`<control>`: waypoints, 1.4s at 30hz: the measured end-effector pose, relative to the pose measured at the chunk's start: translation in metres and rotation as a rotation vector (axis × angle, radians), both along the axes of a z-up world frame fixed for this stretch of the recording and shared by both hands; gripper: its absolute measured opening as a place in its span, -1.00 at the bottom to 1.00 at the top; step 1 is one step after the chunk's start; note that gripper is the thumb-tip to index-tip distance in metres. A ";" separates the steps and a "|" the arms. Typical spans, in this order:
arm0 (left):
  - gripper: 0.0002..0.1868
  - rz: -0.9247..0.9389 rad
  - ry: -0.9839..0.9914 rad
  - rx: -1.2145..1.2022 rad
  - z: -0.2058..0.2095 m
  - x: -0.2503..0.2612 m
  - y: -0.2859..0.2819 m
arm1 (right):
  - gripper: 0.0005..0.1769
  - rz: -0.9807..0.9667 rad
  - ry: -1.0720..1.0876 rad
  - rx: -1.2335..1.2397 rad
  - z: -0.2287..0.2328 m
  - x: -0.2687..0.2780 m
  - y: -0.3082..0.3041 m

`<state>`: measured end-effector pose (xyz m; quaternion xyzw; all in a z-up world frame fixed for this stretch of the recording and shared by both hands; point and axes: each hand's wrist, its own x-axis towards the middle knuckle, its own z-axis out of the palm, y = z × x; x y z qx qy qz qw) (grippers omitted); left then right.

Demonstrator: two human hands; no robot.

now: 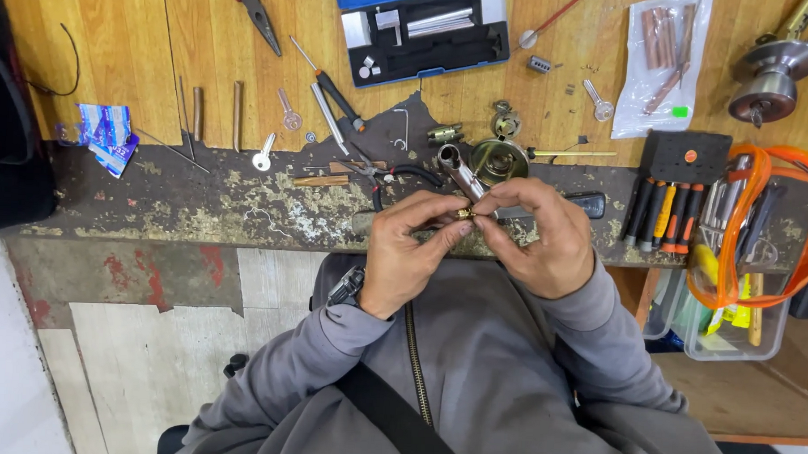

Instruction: A person is re-keying a lock cylinder by inserting pins and springs into the plug and using a hand file to adjust a metal component on a workbench.

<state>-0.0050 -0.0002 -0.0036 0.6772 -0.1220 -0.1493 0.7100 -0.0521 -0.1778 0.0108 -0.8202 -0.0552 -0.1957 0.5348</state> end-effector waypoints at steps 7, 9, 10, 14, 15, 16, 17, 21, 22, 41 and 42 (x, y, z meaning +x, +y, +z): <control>-0.74 -0.011 -0.046 -0.005 0.001 -0.001 -0.001 | -0.73 0.029 -0.022 -0.098 0.011 0.004 -0.002; -0.74 -0.008 -0.052 -0.009 0.001 -0.001 -0.001 | -0.76 0.048 -0.042 -0.178 0.015 0.005 -0.002; -0.74 -0.005 -0.052 -0.008 0.001 -0.001 -0.001 | -0.76 0.050 -0.042 -0.177 0.017 0.005 -0.002; -0.74 -0.001 -0.054 -0.026 0.001 -0.002 -0.001 | -0.76 0.084 -0.035 -0.192 0.022 0.007 -0.003; -0.74 0.002 -0.053 -0.031 0.001 -0.002 -0.001 | -0.76 0.094 -0.027 -0.191 0.022 0.008 -0.003; -0.74 0.004 -0.052 -0.031 0.001 -0.002 0.000 | -0.76 0.097 -0.026 -0.190 0.023 0.008 -0.004; -0.74 -0.002 -0.043 -0.037 0.001 -0.002 0.000 | -0.73 0.115 -0.014 -0.163 0.023 0.008 -0.005; -0.74 -0.007 -0.014 -0.048 0.003 -0.001 0.001 | -0.64 0.139 0.035 -0.094 0.024 0.007 -0.008; -0.74 -0.005 -0.014 -0.049 0.003 -0.001 0.001 | -0.64 0.141 0.034 -0.094 0.025 0.007 -0.010; -0.71 0.054 0.364 -0.174 -0.009 0.003 0.056 | -0.84 0.215 0.200 -0.009 -0.005 0.022 0.034; -0.72 0.066 0.391 -0.170 -0.009 0.003 0.064 | -0.83 0.232 0.208 -0.004 -0.011 0.024 0.042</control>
